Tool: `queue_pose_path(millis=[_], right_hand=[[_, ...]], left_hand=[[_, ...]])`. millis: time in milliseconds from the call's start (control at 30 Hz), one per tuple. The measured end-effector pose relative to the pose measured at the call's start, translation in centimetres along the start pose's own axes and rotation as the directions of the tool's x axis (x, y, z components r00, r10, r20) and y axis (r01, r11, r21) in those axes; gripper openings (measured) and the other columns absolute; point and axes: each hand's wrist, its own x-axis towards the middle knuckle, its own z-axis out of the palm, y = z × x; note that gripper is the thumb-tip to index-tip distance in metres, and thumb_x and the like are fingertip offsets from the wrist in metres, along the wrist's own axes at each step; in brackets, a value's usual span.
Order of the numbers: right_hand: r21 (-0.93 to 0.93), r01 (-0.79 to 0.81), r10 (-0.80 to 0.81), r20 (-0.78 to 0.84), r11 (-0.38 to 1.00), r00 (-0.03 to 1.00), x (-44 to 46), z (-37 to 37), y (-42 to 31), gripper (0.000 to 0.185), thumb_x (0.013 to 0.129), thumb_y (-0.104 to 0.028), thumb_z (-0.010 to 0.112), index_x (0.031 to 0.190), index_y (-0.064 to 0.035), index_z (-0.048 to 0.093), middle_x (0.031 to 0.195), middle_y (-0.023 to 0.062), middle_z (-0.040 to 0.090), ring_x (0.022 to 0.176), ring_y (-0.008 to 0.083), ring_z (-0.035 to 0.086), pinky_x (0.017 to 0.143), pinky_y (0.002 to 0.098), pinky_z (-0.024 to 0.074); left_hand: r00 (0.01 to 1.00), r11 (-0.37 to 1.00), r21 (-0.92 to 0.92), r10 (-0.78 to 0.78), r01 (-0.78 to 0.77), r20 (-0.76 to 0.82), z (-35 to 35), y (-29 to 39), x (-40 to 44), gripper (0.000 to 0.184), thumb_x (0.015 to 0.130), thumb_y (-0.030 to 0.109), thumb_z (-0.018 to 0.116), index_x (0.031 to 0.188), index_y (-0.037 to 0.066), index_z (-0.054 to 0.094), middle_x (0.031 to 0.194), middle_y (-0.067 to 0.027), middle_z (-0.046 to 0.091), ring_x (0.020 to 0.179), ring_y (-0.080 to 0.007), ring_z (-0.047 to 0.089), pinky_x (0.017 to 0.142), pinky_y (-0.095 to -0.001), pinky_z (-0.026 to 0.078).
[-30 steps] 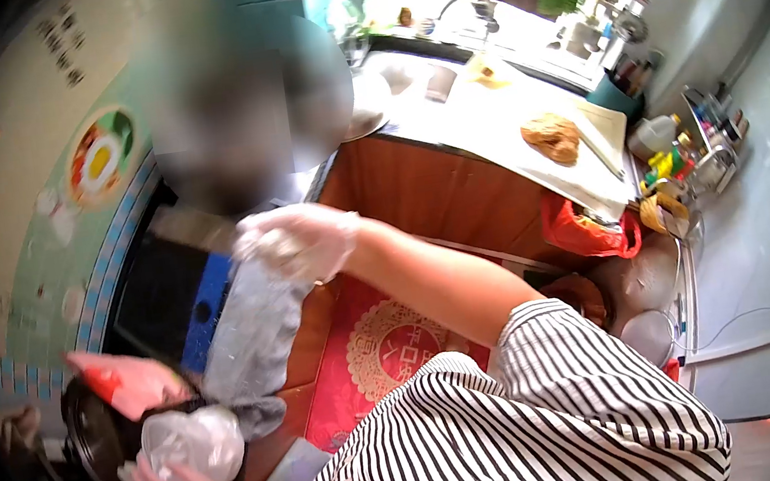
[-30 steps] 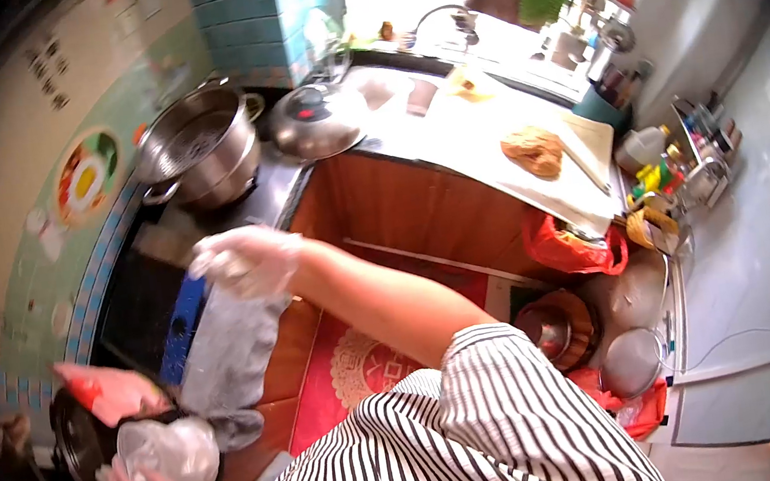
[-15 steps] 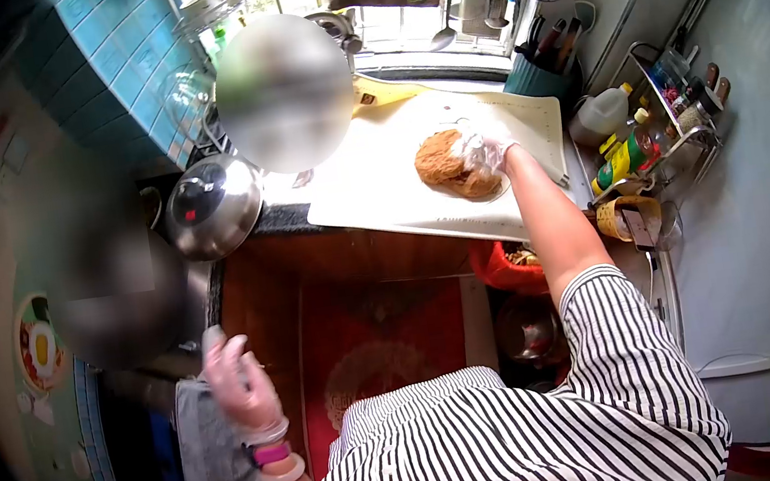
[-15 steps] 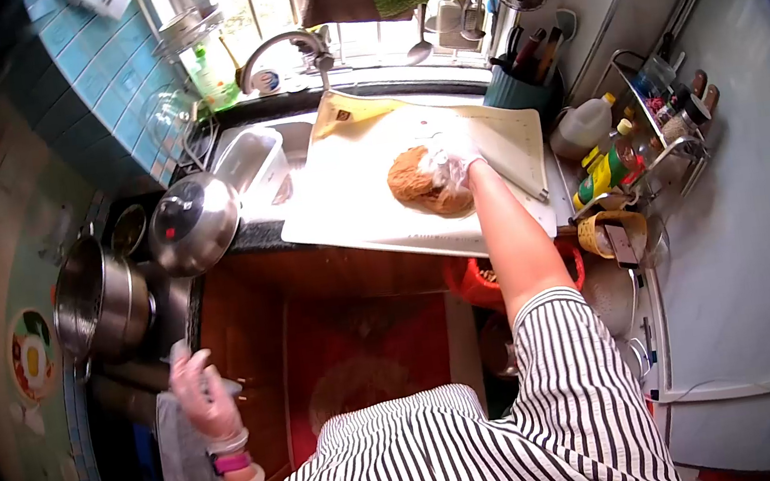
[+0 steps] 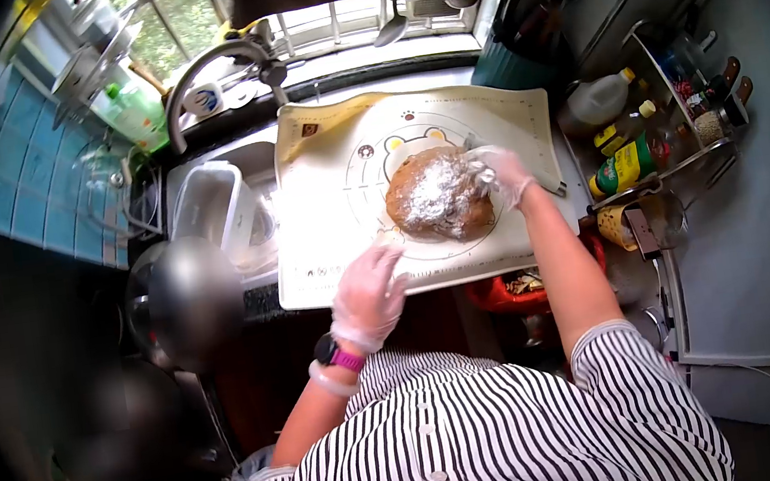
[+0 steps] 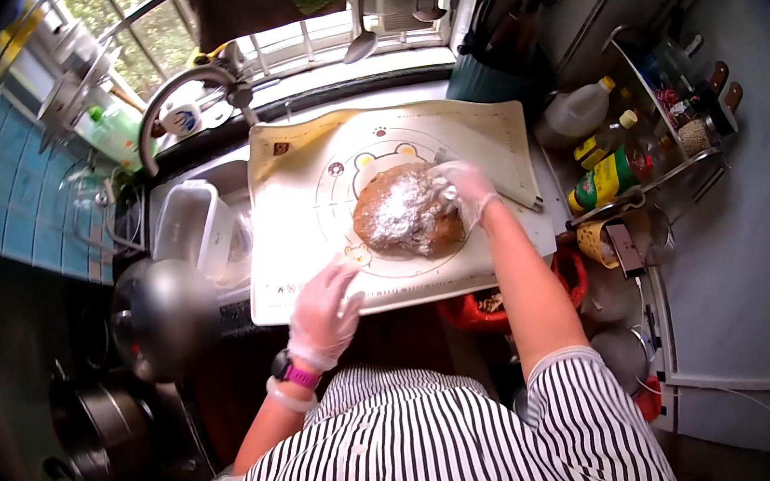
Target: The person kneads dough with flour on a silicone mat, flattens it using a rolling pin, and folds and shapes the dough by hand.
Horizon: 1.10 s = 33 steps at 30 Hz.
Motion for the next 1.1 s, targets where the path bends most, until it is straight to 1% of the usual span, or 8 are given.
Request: queue_pose_path(millis=[300,367,500,667,833,933,1000,1100], right_hand=[[-0.037,-0.088,0.096,0.376,0.995,0.922,3.9,9.6,-1.4,0.024,0.099,-0.019,0.069,0.114,-0.0014,0.078,0.109,0.0048,0.077,0.092,0.0119,0.068,0.082,0.0264,0.054],[-0.319,0.165,-0.027,0.397,0.933,0.917,7.3,11.6,-0.9,0.022,0.097,-0.015,0.069,0.113,-0.0039,0.079,0.105,0.0068,0.077,0.094,0.0178,0.07,0.084,0.0317,0.0561],[-0.397,0.315,-0.296,0.111,0.862,0.949,9.9,9.7,0.0,0.02,0.096,-0.013,0.069,0.111,-0.0054,0.079,0.104,0.0132,0.077,0.091,0.0214,0.072,0.083,0.0353,0.0584],[-0.12,0.01,-0.027,-0.145,0.993,0.989,9.6,2.5,4.5,0.021,0.094,-0.011,0.063,0.106,-0.0043,0.079,0.105,0.016,0.077,0.094,0.0235,0.072,0.087,0.0361,0.0575],[-0.486,0.361,-0.204,0.347,0.796,0.916,5.0,12.2,2.1,0.029,0.092,-0.012,0.063,0.117,-0.0102,0.078,0.118,0.0152,0.076,0.108,0.0284,0.071,0.096,0.0369,0.0557],[-0.668,0.456,-0.002,0.563,0.589,0.827,2.9,16.5,-1.2,0.028,0.094,-0.009,0.06,0.115,-0.0075,0.077,0.117,0.0187,0.075,0.114,0.0328,0.071,0.1,0.0422,0.0557],[-0.676,0.463,0.092,0.614,0.573,0.784,2.7,16.7,-0.7,0.027,0.094,-0.009,0.059,0.114,-0.0068,0.077,0.116,0.0193,0.075,0.115,0.0335,0.07,0.101,0.0436,0.0554],[-0.496,0.523,-0.204,0.561,0.693,0.802,2.2,14.8,1.4,0.028,0.094,-0.007,0.057,0.114,-0.0075,0.077,0.118,0.0188,0.075,0.116,0.0342,0.07,0.103,0.044,0.0546]], left_hand=[[0.803,0.934,-0.012,0.312,-0.356,0.507,10.9,-2.9,13.2,0.065,0.098,0.031,0.069,0.155,0.011,0.047,0.167,-0.0203,0.038,0.159,-0.0405,0.029,0.126,-0.0613,0.029],[0.858,0.928,0.009,0.34,-0.372,0.386,12.5,-5.2,14.0,0.068,0.1,0.038,0.065,0.16,0.014,0.043,0.167,-0.0196,0.039,0.159,-0.04,0.029,0.13,-0.0599,0.022],[0.951,0.998,0.037,0.037,-0.05,0.307,11.2,-9.2,12.7,0.073,0.104,0.051,0.058,0.166,0.019,0.038,0.169,-0.0211,0.037,0.159,-0.0396,0.031,0.131,-0.0592,0.019],[0.983,0.992,0.069,-0.112,0.102,0.146,12.0,-13.3,9.2,0.068,0.105,0.041,0.06,0.16,0.005,0.042,0.158,-0.0235,0.05,0.15,-0.0435,0.042,0.125,-0.0517,0.034],[0.975,0.959,-0.178,-0.223,0.219,0.0,14.7,-10.2,10.0,0.061,0.108,0.035,0.057,0.157,0.001,0.043,0.154,-0.0254,0.052,0.147,-0.0419,0.047,0.122,-0.0464,0.038],[0.684,0.339,-0.876,-0.729,0.343,-0.014,18.5,-12.6,10.1,0.047,0.112,0.029,0.053,0.15,0.001,0.048,0.138,-0.0126,0.06,0.126,-0.0189,0.058,0.109,-0.0349,0.048],[0.597,0.365,-0.879,-0.793,0.307,-0.121,19.3,-16.0,9.5,0.046,0.112,0.03,0.053,0.149,0.001,0.048,0.13,-0.0073,0.059,0.117,-0.016,0.06,0.104,-0.0316,0.05],[0.652,0.549,-0.775,-0.718,0.314,-0.245,18.6,-16.6,10.5,0.054,0.113,0.033,0.048,0.153,-0.004,0.046,0.146,-0.0205,0.057,0.136,-0.0291,0.055,0.118,-0.0386,0.041]])
